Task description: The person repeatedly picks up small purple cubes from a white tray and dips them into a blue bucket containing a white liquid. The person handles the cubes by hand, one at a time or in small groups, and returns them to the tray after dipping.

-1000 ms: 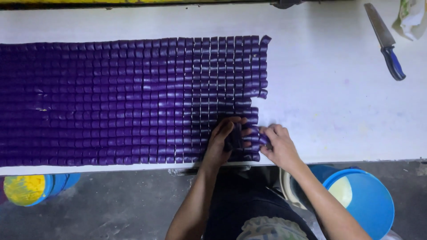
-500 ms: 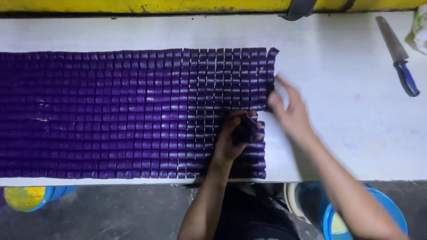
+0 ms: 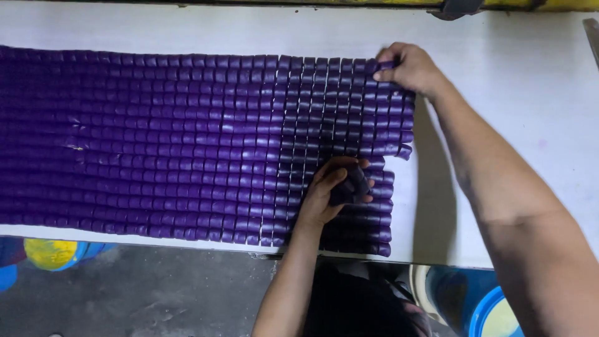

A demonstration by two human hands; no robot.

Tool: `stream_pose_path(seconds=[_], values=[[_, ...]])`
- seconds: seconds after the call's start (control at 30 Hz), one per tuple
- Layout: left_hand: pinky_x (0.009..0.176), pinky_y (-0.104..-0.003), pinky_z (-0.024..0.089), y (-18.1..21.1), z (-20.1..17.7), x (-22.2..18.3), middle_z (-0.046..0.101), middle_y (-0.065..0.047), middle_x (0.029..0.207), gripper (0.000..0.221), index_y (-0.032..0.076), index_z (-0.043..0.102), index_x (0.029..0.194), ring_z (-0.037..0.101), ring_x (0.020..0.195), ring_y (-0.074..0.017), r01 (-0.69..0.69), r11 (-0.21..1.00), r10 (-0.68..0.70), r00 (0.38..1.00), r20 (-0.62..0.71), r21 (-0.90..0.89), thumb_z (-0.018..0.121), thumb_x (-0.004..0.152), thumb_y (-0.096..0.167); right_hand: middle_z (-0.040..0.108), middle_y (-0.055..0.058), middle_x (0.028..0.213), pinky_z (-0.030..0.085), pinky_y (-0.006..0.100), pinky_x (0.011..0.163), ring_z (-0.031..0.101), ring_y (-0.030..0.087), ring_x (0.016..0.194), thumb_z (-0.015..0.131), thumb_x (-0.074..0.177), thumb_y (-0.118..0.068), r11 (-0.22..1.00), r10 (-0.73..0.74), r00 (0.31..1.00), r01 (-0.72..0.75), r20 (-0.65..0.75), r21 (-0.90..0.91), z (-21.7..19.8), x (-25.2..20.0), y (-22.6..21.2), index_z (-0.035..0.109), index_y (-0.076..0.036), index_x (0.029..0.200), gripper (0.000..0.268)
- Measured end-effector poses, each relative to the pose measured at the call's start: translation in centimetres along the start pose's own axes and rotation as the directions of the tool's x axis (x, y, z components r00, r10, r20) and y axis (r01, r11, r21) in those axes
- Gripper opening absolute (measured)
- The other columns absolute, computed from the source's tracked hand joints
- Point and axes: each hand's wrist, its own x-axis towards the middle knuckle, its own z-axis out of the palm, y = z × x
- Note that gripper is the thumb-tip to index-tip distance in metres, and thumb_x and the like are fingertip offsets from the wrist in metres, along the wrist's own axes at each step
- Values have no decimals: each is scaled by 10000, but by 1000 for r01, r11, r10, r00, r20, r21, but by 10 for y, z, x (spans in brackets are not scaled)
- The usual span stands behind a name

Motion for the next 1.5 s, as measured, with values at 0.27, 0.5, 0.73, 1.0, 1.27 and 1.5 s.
stream_pose_path(seconds=[0.27,0.5,0.73,1.0,1.27,1.5], values=[[804,-568,628,-11,-12,5,608,-214,1366,297,81,646,1241,666,1096,-432,-63,994,57,996,-69,-85,692,1014,267,692,57,1181,514,378,1022,658,249,1086,791,844,-136,996,90,996,-90,13,2,-2,-16,14,626,-182,1293,481],[848,-451,630,0,18,53,384,-236,1391,1157,-22,245,1557,579,1132,-377,-229,973,222,940,-260,2,920,732,428,657,7,975,562,245,717,602,114,863,804,894,-53,917,-84,865,261,-495,300,-4,-51,26,610,-196,1088,309],[894,-678,561,-16,-23,83,523,-168,1416,644,178,439,1521,596,1224,-404,-240,971,235,951,-202,1,578,1035,575,519,364,1437,294,582,1186,412,516,1402,495,1041,-440,975,-171,971,191,-169,114,19,-139,-63,447,69,1505,691],[968,-764,466,-17,-34,41,479,-234,1527,793,146,529,1480,377,1382,-597,-168,889,213,975,59,-425,402,990,756,652,211,1309,372,482,1152,518,410,1347,676,1021,-480,902,-248,939,136,-236,-409,67,-45,62,649,-55,1372,552],[840,-679,562,-4,-1,27,598,-247,1364,682,99,622,1339,553,1203,-542,-193,921,145,976,-162,-339,456,1013,674,682,146,1049,498,411,852,645,309,970,955,684,-252,991,-8,1000,8,-3,132,31,-44,51,716,-44,1172,582],[803,-434,640,-5,67,32,717,-249,1176,628,53,707,1172,734,985,-371,-205,962,115,906,-408,-183,474,1029,618,700,111,1016,529,395,820,684,268,963,835,832,-156,928,-26,840,222,-541,299,55,-51,112,671,-149,1172,378]])
